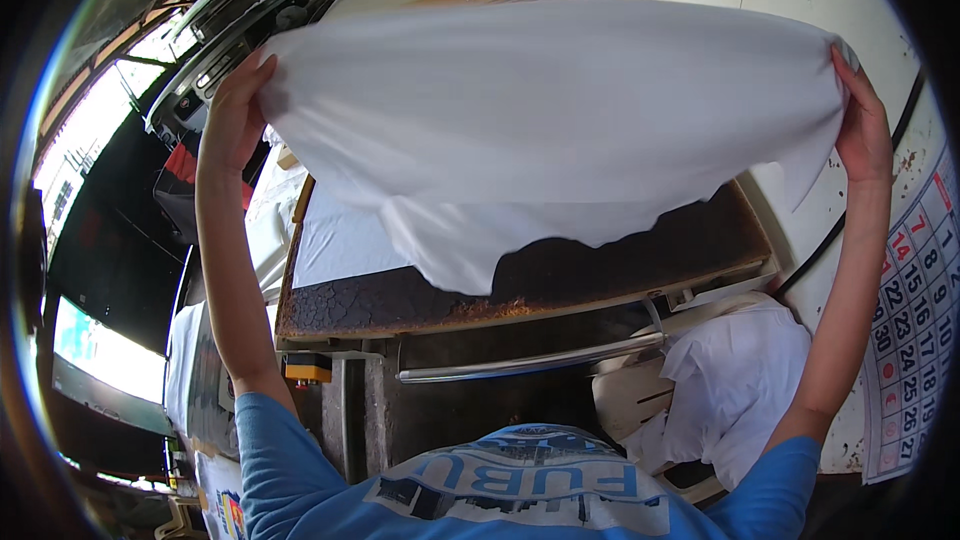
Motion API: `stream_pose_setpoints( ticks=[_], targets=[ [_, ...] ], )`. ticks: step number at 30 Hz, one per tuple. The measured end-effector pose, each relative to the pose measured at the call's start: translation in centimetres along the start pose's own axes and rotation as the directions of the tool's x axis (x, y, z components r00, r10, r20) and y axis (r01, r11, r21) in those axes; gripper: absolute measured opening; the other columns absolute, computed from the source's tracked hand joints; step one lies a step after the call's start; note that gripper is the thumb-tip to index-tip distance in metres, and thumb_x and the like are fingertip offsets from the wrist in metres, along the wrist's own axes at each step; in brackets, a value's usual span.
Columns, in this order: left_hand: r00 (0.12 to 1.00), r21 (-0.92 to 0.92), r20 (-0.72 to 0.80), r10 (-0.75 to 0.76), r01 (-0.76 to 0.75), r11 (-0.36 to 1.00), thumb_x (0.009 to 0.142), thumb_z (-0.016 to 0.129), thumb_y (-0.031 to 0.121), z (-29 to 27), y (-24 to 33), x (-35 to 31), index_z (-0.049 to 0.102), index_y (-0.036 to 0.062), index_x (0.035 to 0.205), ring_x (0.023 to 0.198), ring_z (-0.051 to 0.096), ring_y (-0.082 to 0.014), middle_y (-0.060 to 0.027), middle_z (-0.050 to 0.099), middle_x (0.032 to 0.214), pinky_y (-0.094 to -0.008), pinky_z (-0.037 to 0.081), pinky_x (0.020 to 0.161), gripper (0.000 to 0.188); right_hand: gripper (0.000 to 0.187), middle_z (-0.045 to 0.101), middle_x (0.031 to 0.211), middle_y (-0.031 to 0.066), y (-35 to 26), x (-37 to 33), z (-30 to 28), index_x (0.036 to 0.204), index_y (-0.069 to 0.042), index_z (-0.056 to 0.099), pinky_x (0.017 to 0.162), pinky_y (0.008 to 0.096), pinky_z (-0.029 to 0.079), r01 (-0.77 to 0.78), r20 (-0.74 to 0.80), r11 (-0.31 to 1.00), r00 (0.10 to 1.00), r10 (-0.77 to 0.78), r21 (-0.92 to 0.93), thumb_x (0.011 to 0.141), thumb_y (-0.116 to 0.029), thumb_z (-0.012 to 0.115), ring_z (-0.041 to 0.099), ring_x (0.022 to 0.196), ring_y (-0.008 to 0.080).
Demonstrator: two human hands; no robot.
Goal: Placing white shirts onto a printing machine bed and positioning transfer paper for heat-press printing.
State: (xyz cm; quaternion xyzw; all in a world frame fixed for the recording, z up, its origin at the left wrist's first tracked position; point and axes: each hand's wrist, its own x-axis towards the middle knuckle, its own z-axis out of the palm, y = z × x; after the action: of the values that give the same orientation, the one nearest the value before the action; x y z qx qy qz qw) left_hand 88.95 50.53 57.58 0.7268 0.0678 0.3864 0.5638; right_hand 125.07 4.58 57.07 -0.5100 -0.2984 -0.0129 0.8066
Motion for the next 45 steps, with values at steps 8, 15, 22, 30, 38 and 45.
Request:
stream_pose_setpoints(
  ticks=[8, 15, 22, 30, 38, 45],
  targets=[
    [0.976, -0.149, -0.162, 0.144, -0.169, 0.974, 0.086, 0.050, 0.013, -0.4, -0.9, 1.4, 0.045, 0.0023, 0.119, 0.078, 0.058, -0.0093, -0.0053, 0.059, 0.089, -0.0214, 0.048, 0.068, 0.035, 0.038, 0.056, 0.102, 0.0045, -0.6, 1.1, 4.1, 0.111, -0.003, 0.052, 0.078, 0.0230, 0.043, 0.002, -0.114, 0.997, 0.993, -0.011, -0.083, 0.081, -0.026, 0.056, 0.054, 0.091, 0.0133],
    [0.995, -0.186, -0.092, 0.038, -0.055, 0.981, 0.082, 0.052, 0.010, 3.1, -3.6, 6.0, 0.050, 0.0042, 0.117, 0.083, 0.057, -0.0087, -0.0069, 0.057, 0.106, -0.0205, 0.047, 0.073, 0.035, 0.044, 0.050, 0.116, 0.0064, 3.6, 10.8, 1.0, 0.118, -0.002, 0.046, 0.094, 0.0251, 0.031, 0.045, -0.021, 0.998, 0.999, -0.046, -0.045, 0.083, -0.027, 0.054, 0.044, 0.109, 0.0146],
    [0.890, 0.003, 0.151, -0.429, 0.434, 0.901, 0.074, 0.060, 0.008, 5.2, -21.1, 15.0, 0.050, -0.0029, 0.114, 0.096, 0.050, -0.0140, -0.0108, 0.051, 0.114, -0.0261, 0.039, 0.087, 0.043, 0.028, 0.056, 0.095, 0.0057, 17.8, 21.9, -1.2, 0.098, -0.003, 0.054, 0.081, 0.0273, 0.039, -0.434, 0.237, 0.851, 0.829, 0.506, -0.297, 0.080, -0.025, 0.057, 0.050, 0.089, 0.0133],
    [0.937, -0.187, -0.290, 0.196, -0.256, 0.948, 0.073, 0.049, -0.010, 11.9, -22.6, 25.9, 0.022, -0.0019, 0.132, 0.114, 0.039, -0.0193, -0.0134, 0.030, 0.134, -0.0262, 0.034, 0.092, 0.065, 0.023, 0.056, 0.096, 0.0037, 23.9, 30.7, 0.6, 0.100, -0.003, 0.052, 0.079, 0.0248, 0.037, -0.029, 0.101, 0.987, 0.995, 0.013, 0.161, 0.086, -0.022, 0.051, 0.051, 0.091, 0.0118],
    [0.977, -0.141, -0.191, -0.093, 0.067, 0.988, 0.070, 0.055, -0.003, 14.6, -27.3, 24.3, 0.029, 0.0043, 0.132, 0.102, 0.048, -0.0164, -0.0087, 0.040, 0.126, -0.0238, 0.042, 0.080, 0.067, 0.021, 0.055, 0.089, 0.0014, 32.6, 31.3, -4.6, 0.092, -0.004, 0.054, 0.074, 0.0231, 0.038, -0.113, -0.016, 0.994, 0.993, 0.114, 0.007, 0.085, -0.023, 0.054, 0.050, 0.083, 0.0102],
    [0.850, -0.276, -0.164, -0.500, 0.447, 0.851, 0.069, 0.059, -0.004, 18.1, -41.8, 16.7, 0.027, 0.0028, 0.132, 0.092, 0.056, -0.0186, -0.0130, 0.051, 0.112, -0.0275, 0.047, 0.077, 0.070, 0.015, 0.053, 0.074, 0.0017, 46.3, 25.1, -11.9, 0.084, -0.001, 0.053, 0.060, 0.0254, 0.038, -0.353, -0.099, 0.891, 0.936, 0.339, -0.285, 0.082, -0.016, 0.053, 0.048, 0.067, 0.0098]
  ],
)
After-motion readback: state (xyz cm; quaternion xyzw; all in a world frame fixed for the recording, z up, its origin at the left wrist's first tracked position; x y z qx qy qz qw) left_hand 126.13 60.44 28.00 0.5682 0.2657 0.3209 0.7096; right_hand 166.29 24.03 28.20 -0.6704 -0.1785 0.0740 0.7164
